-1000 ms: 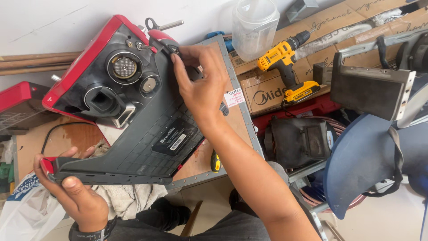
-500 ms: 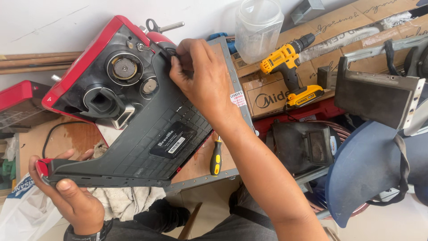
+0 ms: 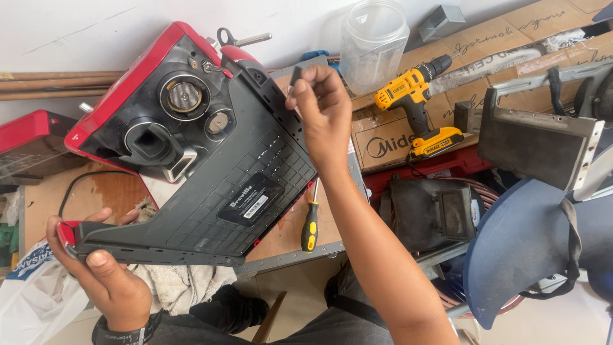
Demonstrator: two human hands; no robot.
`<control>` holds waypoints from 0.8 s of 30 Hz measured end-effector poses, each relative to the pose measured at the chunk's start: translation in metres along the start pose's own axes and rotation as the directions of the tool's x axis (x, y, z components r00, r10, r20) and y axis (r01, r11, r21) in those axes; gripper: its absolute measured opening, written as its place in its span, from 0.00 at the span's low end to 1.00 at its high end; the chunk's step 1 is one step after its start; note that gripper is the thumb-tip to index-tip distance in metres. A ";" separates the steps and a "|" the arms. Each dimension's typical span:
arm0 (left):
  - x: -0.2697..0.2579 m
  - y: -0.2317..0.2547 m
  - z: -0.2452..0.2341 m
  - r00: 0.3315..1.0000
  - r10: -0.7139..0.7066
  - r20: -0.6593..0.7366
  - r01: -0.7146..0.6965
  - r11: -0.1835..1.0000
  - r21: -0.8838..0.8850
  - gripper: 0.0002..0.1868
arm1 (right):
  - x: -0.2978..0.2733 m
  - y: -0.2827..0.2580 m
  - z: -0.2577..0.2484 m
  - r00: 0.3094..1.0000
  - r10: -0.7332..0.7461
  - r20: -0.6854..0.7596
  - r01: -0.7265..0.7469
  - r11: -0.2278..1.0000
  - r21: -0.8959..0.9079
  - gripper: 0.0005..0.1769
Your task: The person uses a screwdriver to remove screws from the bottom panel of a red Breville espresso machine. They detach the panel, inspect the internal components, and then reattach the panel by screwing it back into place.
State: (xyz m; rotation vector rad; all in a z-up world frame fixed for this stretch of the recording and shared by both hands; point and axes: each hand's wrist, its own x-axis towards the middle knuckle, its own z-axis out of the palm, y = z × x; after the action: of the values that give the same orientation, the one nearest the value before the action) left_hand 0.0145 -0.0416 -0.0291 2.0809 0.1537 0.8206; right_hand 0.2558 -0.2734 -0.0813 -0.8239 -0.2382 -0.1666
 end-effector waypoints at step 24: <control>0.000 -0.010 -0.003 1.000 -0.023 0.002 0.023 0.996 -0.087 0.40 | -0.069 -0.047 -0.007 0.885 0.376 0.274 -0.451 0.550 0.702 0.08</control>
State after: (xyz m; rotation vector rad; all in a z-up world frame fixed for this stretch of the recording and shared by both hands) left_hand 0.0141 -0.0332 -0.0357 1.9940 0.1389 0.7983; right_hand 0.1796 -0.3061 -0.0713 -0.0174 -0.1657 0.4194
